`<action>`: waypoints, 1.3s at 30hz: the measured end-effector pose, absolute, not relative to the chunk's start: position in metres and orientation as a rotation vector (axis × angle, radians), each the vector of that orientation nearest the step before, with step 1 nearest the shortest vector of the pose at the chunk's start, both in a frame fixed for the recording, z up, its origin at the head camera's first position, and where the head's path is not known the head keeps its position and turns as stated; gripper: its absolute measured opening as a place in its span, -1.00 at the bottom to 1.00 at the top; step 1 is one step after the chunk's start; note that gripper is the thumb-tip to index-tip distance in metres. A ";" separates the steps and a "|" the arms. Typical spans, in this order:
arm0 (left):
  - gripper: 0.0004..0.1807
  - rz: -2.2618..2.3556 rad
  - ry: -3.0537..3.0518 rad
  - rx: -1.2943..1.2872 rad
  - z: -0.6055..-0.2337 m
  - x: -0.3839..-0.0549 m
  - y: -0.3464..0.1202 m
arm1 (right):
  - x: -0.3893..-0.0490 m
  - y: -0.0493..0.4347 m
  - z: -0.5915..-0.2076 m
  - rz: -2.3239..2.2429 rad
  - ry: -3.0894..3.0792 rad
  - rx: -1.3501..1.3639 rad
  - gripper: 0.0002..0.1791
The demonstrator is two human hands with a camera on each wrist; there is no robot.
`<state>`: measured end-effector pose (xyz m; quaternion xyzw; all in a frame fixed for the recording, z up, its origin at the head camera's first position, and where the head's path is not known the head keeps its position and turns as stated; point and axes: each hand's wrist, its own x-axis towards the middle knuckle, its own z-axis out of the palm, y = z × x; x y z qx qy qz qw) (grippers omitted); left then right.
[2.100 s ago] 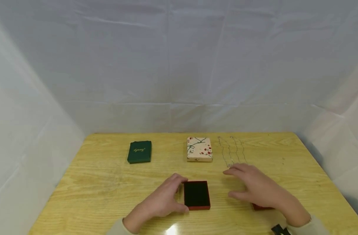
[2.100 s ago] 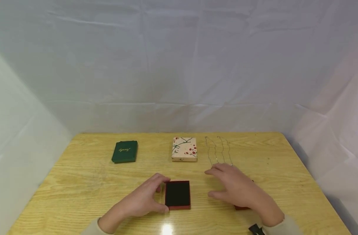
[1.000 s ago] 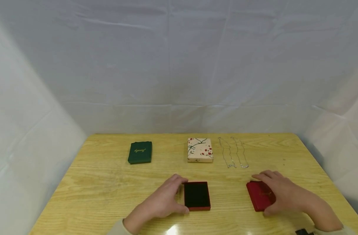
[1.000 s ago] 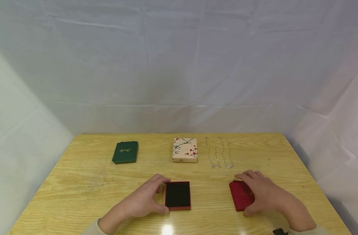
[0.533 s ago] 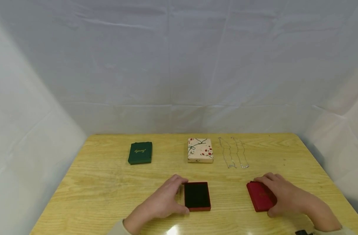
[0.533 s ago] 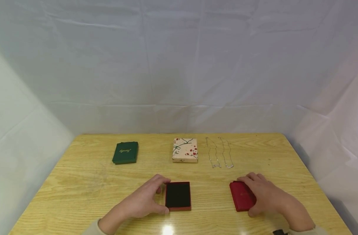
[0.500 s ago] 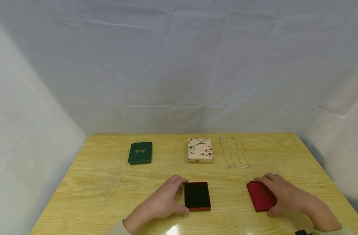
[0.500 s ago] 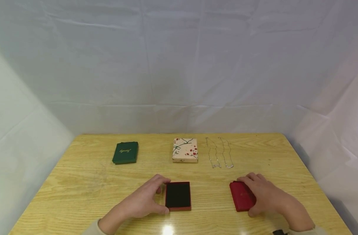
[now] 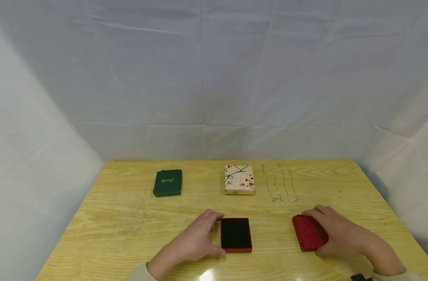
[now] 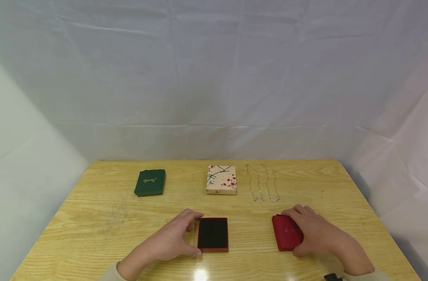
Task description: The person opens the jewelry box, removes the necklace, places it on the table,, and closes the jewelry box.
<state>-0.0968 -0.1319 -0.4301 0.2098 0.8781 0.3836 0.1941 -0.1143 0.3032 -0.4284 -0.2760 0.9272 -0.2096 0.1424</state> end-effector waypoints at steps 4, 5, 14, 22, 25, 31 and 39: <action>0.06 1.071 2.464 0.588 -0.430 -0.096 -0.133 | -0.117 0.295 -0.425 -0.638 2.672 -0.775 -0.02; 0.06 1.072 2.464 0.589 -0.430 -0.096 -0.133 | -0.117 0.293 -0.423 -0.647 2.667 -0.774 -0.02; 0.06 1.080 2.461 0.586 -0.430 -0.097 -0.133 | -0.121 0.272 -0.411 -0.730 2.658 -0.783 -0.02; 0.06 1.085 2.453 0.592 -0.431 -0.099 -0.132 | -0.125 0.249 -0.404 -0.767 2.632 -0.780 0.02; 0.06 1.086 2.449 0.594 -0.430 -0.099 -0.131 | -0.125 0.240 -0.403 -0.765 2.639 -0.793 0.03; 0.05 1.083 2.444 0.592 -0.431 -0.100 -0.131 | -0.125 0.223 -0.406 -0.751 2.655 -0.809 0.01; 0.05 1.085 2.449 0.591 -0.432 -0.099 -0.130 | -0.125 0.198 -0.406 -0.720 2.675 -0.858 0.01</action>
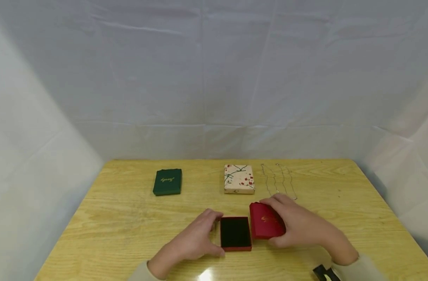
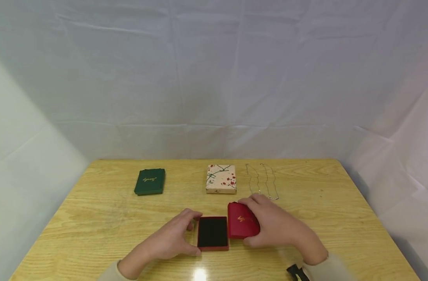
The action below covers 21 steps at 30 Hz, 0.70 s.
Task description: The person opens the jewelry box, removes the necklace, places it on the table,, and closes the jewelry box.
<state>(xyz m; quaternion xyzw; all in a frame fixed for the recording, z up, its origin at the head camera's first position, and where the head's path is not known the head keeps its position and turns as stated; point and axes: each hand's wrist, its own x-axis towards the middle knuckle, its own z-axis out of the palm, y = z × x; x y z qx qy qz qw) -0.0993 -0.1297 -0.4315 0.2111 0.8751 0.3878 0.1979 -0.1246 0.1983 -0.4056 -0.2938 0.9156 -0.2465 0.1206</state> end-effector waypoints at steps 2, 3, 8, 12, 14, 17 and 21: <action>0.05 1.082 2.454 0.590 -0.431 -0.099 -0.129 | -0.125 0.192 -0.406 -0.717 2.674 -0.880 0.00; 0.05 1.079 2.457 0.591 -0.432 -0.099 -0.129 | -0.125 0.189 -0.406 -0.713 2.675 -0.889 -0.01; 0.06 1.074 2.472 0.587 -0.432 -0.099 -0.128 | -0.124 0.174 -0.410 -0.672 2.684 -0.942 -0.01; 0.06 1.072 2.484 0.584 -0.433 -0.098 -0.128 | -0.123 0.163 -0.414 -0.638 2.693 -0.982 0.01; 0.06 1.077 2.486 0.591 -0.433 -0.098 -0.128 | -0.123 0.158 -0.416 -0.618 2.701 -1.001 0.03; 0.05 1.096 2.478 0.602 -0.433 -0.098 -0.128 | -0.123 0.150 -0.418 -0.593 2.707 -1.018 0.04; 0.03 1.117 2.461 0.603 -0.434 -0.098 -0.128 | -0.123 0.142 -0.421 -0.566 2.700 -1.043 0.04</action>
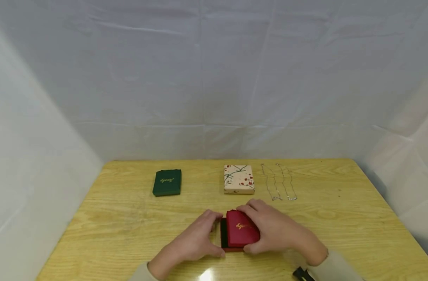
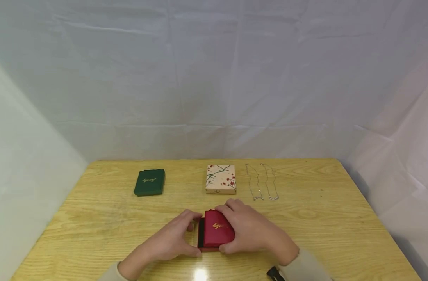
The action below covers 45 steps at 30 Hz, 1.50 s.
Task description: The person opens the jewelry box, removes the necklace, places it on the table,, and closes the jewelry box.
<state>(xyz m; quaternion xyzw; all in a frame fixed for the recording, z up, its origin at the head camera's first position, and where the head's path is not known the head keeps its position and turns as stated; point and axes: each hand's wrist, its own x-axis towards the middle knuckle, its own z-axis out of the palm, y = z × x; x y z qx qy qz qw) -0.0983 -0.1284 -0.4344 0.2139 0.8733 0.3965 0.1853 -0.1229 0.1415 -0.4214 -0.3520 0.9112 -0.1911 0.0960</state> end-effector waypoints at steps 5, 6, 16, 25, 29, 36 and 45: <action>0.02 1.121 2.448 0.602 -0.436 -0.099 -0.129 | -0.122 0.133 -0.424 -0.549 2.694 -1.060 0.04; 0.02 1.118 2.449 0.604 -0.436 -0.099 -0.129 | -0.122 0.132 -0.425 -0.552 2.692 -1.062 0.04; -0.01 1.086 2.467 0.608 -0.436 -0.100 -0.130 | -0.123 0.125 -0.428 -0.550 2.675 -1.058 0.05; -0.01 1.064 2.474 0.612 -0.436 -0.100 -0.129 | -0.123 0.123 -0.428 -0.534 2.672 -1.066 0.04; -0.02 1.054 2.475 0.610 -0.435 -0.100 -0.129 | -0.123 0.122 -0.427 -0.527 2.677 -1.071 0.04; -0.02 1.026 2.495 0.624 -0.435 -0.100 -0.129 | -0.122 0.121 -0.426 -0.528 2.683 -1.070 0.03; -0.03 1.003 2.521 0.634 -0.435 -0.098 -0.128 | -0.122 0.121 -0.427 -0.521 2.682 -1.074 0.04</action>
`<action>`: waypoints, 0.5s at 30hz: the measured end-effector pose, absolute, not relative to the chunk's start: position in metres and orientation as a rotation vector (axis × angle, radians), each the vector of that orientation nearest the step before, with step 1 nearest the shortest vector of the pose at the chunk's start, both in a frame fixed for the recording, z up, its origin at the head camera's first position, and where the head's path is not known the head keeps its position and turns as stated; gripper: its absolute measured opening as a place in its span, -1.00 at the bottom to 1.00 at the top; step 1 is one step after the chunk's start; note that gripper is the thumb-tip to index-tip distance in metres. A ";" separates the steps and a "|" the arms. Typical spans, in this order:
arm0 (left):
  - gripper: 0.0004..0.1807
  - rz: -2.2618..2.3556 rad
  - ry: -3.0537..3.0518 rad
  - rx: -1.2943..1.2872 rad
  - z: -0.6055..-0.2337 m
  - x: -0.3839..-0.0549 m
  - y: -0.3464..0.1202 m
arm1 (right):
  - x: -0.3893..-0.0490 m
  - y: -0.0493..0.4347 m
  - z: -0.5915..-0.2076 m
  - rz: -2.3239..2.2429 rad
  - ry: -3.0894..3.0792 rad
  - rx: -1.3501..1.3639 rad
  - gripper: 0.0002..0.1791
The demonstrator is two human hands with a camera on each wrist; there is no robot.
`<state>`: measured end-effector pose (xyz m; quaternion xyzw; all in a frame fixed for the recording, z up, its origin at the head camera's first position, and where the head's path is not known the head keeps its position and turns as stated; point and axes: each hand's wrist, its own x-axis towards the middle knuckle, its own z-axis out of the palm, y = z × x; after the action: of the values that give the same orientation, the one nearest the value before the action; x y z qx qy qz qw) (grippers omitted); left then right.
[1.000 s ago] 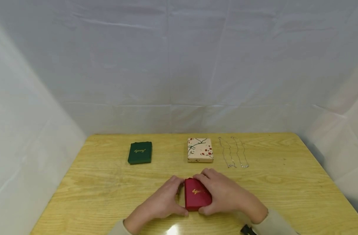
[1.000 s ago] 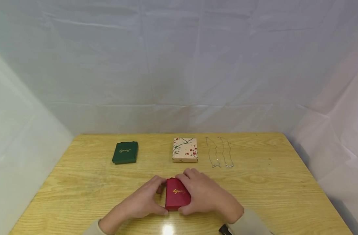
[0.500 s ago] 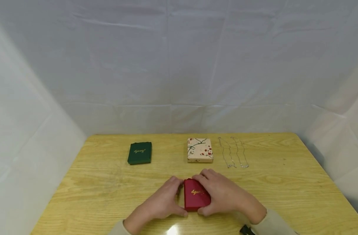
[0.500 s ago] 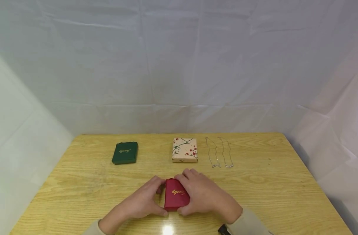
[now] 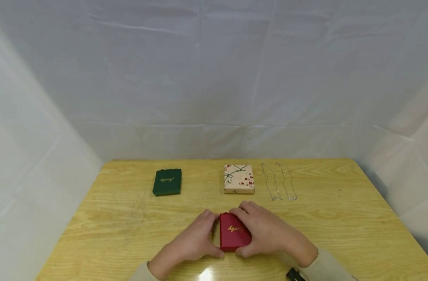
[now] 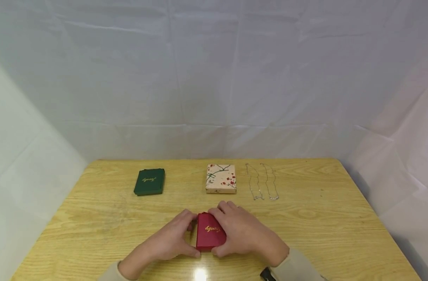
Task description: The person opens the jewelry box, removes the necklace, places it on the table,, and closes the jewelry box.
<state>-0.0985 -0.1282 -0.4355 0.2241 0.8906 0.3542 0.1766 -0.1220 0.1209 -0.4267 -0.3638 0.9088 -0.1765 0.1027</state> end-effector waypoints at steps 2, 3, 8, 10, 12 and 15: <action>-0.04 1.002 2.527 0.639 -0.436 -0.098 -0.128 | -0.122 0.121 -0.426 -0.516 2.682 -1.072 0.04; -0.04 1.001 2.530 0.643 -0.436 -0.098 -0.128 | -0.122 0.121 -0.426 -0.513 2.683 -1.073 0.04; -0.05 0.997 2.534 0.657 -0.436 -0.098 -0.128 | -0.121 0.121 -0.426 -0.498 2.694 -1.075 0.06; -0.05 0.994 2.534 0.659 -0.436 -0.098 -0.128 | -0.121 0.121 -0.426 -0.493 2.698 -1.078 0.06; -0.05 0.993 2.535 0.659 -0.436 -0.098 -0.128 | -0.121 0.120 -0.426 -0.487 2.701 -1.081 0.06; -0.05 0.989 2.536 0.660 -0.436 -0.098 -0.128 | -0.121 0.119 -0.425 -0.477 2.700 -1.081 0.06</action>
<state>-0.0984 -0.1278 -0.4364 0.2324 0.8923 0.3479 0.1698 -0.1205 0.1195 -0.4254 -0.3651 0.9117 -0.1611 0.0972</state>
